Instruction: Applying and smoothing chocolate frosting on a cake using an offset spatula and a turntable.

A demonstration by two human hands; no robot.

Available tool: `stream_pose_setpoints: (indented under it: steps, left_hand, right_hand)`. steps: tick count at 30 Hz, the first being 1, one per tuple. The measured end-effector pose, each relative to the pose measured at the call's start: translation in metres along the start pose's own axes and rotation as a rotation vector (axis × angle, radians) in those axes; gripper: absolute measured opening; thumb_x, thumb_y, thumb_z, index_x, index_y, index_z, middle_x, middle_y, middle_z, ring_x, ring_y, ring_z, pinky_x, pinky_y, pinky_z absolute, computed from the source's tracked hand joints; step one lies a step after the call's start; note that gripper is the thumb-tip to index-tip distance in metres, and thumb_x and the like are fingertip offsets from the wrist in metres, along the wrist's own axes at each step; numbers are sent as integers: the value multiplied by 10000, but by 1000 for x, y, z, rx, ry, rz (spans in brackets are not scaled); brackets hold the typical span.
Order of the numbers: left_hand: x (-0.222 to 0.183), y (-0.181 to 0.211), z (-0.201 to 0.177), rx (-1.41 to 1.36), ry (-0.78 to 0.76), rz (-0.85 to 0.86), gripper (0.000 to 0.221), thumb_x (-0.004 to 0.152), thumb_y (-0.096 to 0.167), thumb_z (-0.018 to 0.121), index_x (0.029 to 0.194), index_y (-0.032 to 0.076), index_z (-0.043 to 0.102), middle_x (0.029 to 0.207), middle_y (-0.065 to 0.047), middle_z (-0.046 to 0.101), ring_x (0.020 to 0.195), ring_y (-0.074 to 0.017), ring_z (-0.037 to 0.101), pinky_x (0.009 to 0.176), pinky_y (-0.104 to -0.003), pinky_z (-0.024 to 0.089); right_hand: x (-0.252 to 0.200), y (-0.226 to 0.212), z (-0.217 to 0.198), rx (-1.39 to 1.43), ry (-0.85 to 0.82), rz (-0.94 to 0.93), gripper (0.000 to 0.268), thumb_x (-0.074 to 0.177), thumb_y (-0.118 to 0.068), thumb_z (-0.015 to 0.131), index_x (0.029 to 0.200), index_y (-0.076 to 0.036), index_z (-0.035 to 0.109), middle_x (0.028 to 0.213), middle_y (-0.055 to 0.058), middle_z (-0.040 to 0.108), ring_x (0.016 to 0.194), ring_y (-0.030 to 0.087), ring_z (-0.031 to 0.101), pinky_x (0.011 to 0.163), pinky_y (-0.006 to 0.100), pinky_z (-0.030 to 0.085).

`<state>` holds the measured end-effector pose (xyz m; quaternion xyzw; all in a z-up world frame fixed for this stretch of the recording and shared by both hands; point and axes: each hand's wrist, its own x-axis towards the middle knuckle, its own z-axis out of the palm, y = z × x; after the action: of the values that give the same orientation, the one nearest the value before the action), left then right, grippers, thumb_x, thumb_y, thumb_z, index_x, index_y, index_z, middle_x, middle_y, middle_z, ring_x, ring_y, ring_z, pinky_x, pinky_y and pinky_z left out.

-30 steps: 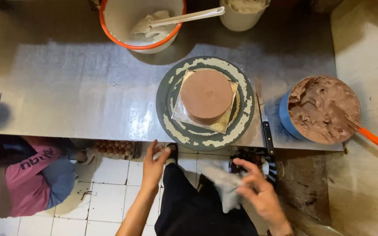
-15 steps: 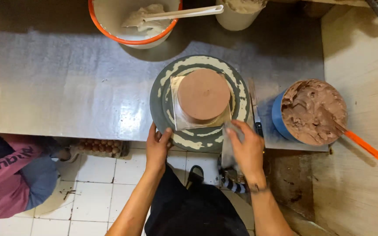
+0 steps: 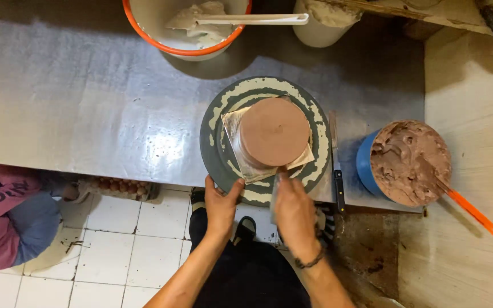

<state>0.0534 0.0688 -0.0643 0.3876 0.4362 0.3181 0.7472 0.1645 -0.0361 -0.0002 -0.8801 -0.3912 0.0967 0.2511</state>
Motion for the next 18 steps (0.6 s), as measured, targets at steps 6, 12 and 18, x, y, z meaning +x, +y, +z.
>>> stream_pose_setpoints:
  steps: [6, 12, 18]
  left_hand:
    - [-15, -19, 16, -8, 79, -69, 434, 872, 91, 758, 1233, 23, 526, 1059, -120, 702, 848, -163, 662, 695, -316, 557]
    - [-25, -41, 1, 16, -56, -115, 409, 957, 215, 665, 1309, 51, 535, 1155, -90, 703, 989, -170, 674, 832, -334, 559]
    - [29, -7, -38, 107, -54, -82, 439, 1044, 336, 607, 1293, -24, 572, 1125, -123, 690, 958, -179, 663, 828, -331, 561]
  right_hand:
    - [-14, -32, 15, -57, 28, -28, 451, 951, -76, 601, 1390, 19, 559, 914, 191, 653, 707, 374, 680, 570, 463, 541]
    - [-13, -27, 4, -78, 46, -123, 456, 939, -66, 574, 1389, 8, 566, 1029, 180, 652, 856, 377, 676, 657, 447, 555]
    - [-7, -2, -6, -241, 99, -65, 415, 953, -78, 585, 1362, -5, 587, 945, 184, 595, 852, 392, 623, 669, 480, 526]
